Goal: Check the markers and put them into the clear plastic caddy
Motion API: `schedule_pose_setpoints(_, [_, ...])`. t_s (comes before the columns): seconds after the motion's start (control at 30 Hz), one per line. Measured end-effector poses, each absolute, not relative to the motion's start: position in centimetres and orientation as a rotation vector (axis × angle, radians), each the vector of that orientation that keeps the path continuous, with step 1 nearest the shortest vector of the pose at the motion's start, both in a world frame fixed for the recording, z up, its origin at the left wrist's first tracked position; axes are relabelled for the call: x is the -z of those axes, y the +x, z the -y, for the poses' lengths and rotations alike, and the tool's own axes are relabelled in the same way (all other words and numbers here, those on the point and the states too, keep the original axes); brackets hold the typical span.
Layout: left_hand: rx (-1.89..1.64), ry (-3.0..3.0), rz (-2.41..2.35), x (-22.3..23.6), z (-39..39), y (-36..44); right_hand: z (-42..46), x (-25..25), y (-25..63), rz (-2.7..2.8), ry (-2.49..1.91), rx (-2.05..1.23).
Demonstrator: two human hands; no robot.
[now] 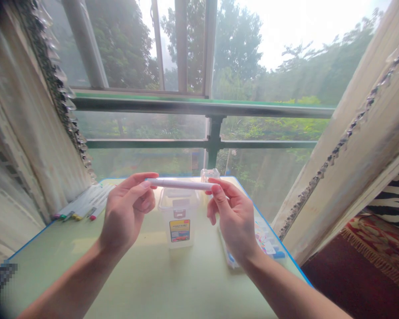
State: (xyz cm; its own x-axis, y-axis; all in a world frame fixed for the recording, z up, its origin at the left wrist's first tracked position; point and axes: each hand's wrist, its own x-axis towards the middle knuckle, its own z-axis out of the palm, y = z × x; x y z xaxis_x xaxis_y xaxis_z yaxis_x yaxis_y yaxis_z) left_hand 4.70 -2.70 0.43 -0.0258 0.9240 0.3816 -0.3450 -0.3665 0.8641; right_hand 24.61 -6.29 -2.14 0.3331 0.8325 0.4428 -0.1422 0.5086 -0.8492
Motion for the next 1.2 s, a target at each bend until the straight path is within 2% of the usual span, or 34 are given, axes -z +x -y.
schedule_pose_setpoints(0.6, [-1.588, 1.182, -0.711, -0.4, 2.7, 4.9, 6.7, 2.4, 24.5, 1.165, -0.803, -0.589])
schedule_pose_setpoints(0.97, [-1.602, 1.319, -0.686, 0.0, 2.8, 4.7, 6.4, 2.0, 24.1, 1.093, -0.851, -0.621])
schedule_pose_setpoints(1.2, [-1.564, 1.459, -0.491, 0.0, 3.8, 4.7, 5.8, 2.2, 24.3, 1.09, -0.932, -0.683])
